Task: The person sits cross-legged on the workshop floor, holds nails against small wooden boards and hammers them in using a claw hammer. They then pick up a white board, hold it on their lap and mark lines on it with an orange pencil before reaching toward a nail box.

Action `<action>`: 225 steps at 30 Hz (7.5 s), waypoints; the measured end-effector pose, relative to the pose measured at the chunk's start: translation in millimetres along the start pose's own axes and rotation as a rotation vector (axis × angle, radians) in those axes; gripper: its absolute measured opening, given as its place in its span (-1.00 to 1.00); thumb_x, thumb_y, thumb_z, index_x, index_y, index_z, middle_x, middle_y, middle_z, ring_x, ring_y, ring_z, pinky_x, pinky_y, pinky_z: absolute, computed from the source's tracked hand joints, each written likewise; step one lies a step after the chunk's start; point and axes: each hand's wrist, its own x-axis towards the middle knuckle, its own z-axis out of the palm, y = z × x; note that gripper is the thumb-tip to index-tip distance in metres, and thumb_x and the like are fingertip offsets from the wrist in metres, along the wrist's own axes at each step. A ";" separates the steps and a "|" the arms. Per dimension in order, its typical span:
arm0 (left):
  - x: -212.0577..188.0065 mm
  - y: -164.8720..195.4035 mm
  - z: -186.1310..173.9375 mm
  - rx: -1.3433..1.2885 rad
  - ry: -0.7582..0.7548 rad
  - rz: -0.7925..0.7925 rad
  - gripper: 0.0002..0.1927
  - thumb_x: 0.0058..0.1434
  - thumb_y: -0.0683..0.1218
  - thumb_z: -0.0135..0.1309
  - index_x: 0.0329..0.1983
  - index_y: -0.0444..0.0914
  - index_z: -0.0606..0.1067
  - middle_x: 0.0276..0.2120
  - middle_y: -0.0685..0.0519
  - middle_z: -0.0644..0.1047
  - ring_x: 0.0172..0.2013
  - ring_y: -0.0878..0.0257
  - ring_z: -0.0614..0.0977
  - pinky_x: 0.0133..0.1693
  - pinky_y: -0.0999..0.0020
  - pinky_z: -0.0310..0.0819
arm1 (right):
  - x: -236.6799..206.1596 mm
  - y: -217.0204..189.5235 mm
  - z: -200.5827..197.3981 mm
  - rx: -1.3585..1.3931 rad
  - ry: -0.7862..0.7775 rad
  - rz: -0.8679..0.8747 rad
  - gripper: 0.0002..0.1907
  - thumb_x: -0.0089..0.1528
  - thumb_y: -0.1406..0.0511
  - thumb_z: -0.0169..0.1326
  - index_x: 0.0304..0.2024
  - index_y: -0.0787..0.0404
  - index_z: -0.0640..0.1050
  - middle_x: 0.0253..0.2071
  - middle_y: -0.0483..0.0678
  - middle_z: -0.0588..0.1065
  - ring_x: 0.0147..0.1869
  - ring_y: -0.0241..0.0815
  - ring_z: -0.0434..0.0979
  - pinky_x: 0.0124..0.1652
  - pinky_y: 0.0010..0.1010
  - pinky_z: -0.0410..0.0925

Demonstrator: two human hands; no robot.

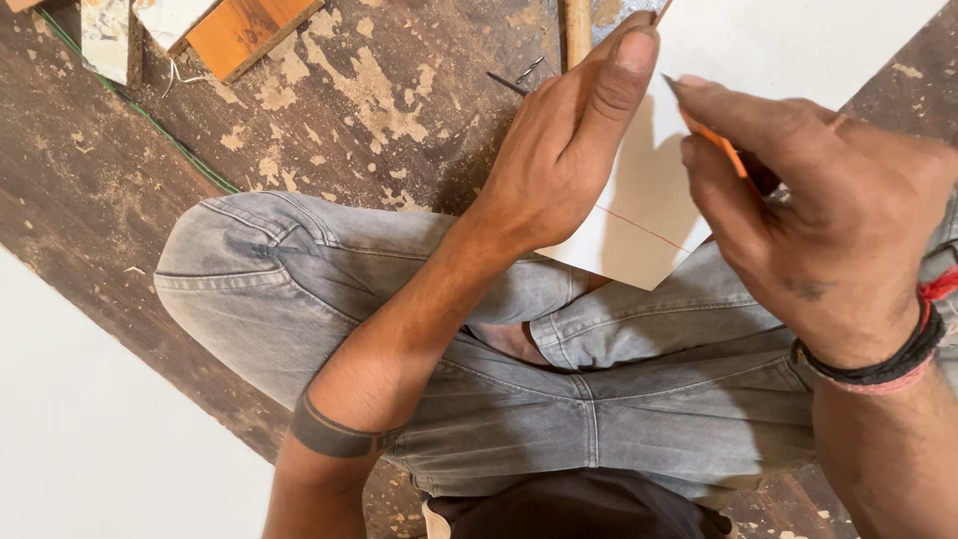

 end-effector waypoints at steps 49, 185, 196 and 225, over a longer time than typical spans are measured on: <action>-2.6 -0.7 1.4 -0.007 0.028 0.008 -0.09 0.51 0.49 -0.59 0.45 -0.30 0.26 0.15 -0.24 0.59 0.22 -0.09 0.63 0.23 0.15 0.52 | -4.4 -31.7 26.3 0.665 0.131 0.699 -0.74 0.42 0.44 0.06 0.15 0.36 0.44 -0.32 0.01 0.59 -0.39 -0.39 0.55 -0.40 -0.62 0.40; 16.7 -16.9 -16.9 -0.274 0.205 -0.551 0.05 0.25 0.49 -0.32 0.45 -0.46 0.09 0.34 -0.46 0.24 0.36 -0.23 0.33 0.26 -0.15 0.31 | -40.0 56.1 14.1 1.256 0.543 0.948 -0.66 0.49 0.29 -0.18 0.26 0.29 0.41 0.06 -0.06 0.55 0.09 -0.29 0.60 0.07 -0.47 0.49; 15.2 -13.6 -15.1 -0.380 0.115 -0.547 0.05 0.25 0.47 -0.25 0.49 -0.44 0.07 0.34 -0.44 0.25 0.36 -0.21 0.33 0.26 -0.21 0.28 | -55.4 66.2 28.3 1.042 0.516 0.871 -0.73 0.56 0.24 -0.05 0.22 0.26 0.46 0.09 -0.05 0.54 0.09 -0.30 0.56 0.09 -0.46 0.45; 19.5 4.5 -31.1 0.412 0.345 0.529 -0.46 0.56 0.25 -0.24 0.37 -0.18 0.26 0.15 -0.08 0.40 0.19 0.13 0.42 0.25 0.06 0.38 | -63.5 57.9 30.4 0.390 0.390 0.793 -0.76 0.56 0.27 0.01 -0.03 0.39 0.43 -0.24 -0.01 0.41 -0.24 -0.29 0.33 -0.17 -0.47 0.26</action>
